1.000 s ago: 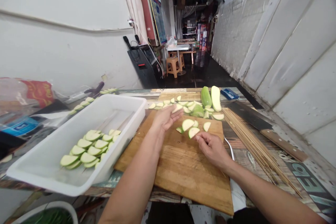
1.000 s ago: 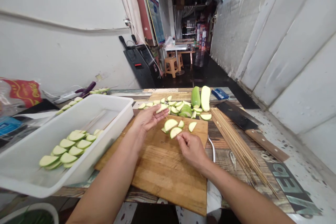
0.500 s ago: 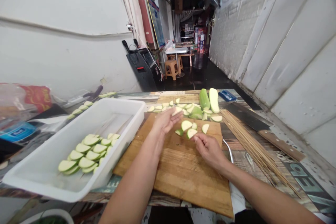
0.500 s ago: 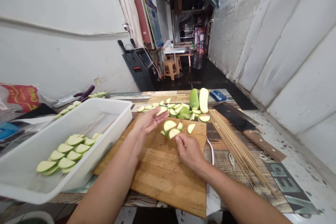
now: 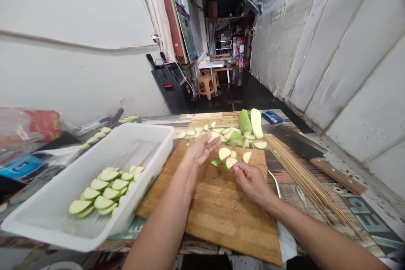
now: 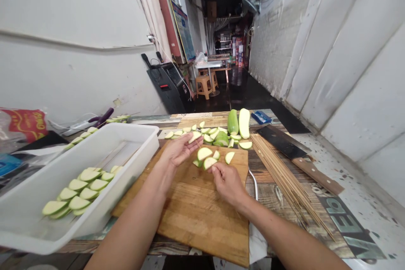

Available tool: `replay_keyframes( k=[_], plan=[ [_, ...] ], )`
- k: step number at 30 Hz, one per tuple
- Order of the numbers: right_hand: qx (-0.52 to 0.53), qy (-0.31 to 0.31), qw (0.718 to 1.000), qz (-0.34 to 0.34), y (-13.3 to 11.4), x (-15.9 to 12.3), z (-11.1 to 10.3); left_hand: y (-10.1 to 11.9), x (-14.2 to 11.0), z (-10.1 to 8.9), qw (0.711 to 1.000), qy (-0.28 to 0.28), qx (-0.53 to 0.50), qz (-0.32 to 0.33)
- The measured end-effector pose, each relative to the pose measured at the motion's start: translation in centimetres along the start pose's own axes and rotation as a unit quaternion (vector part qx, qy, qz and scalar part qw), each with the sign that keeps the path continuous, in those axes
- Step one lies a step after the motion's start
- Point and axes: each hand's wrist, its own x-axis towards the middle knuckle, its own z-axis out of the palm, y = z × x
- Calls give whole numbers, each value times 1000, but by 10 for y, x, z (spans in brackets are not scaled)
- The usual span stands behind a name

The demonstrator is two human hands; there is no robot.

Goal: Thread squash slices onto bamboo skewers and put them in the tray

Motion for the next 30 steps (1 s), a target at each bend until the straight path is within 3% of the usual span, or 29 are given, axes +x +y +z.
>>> replay_keyframes(
  k=[15,30],
  plan=[
    [-61,22,998,-22,3,-3,6,-2,-5,7,1000,4,-1,10],
    [-35,40,999,-12,2,1,7,-4,-4,8,999,26,-20,-11]
  ],
)
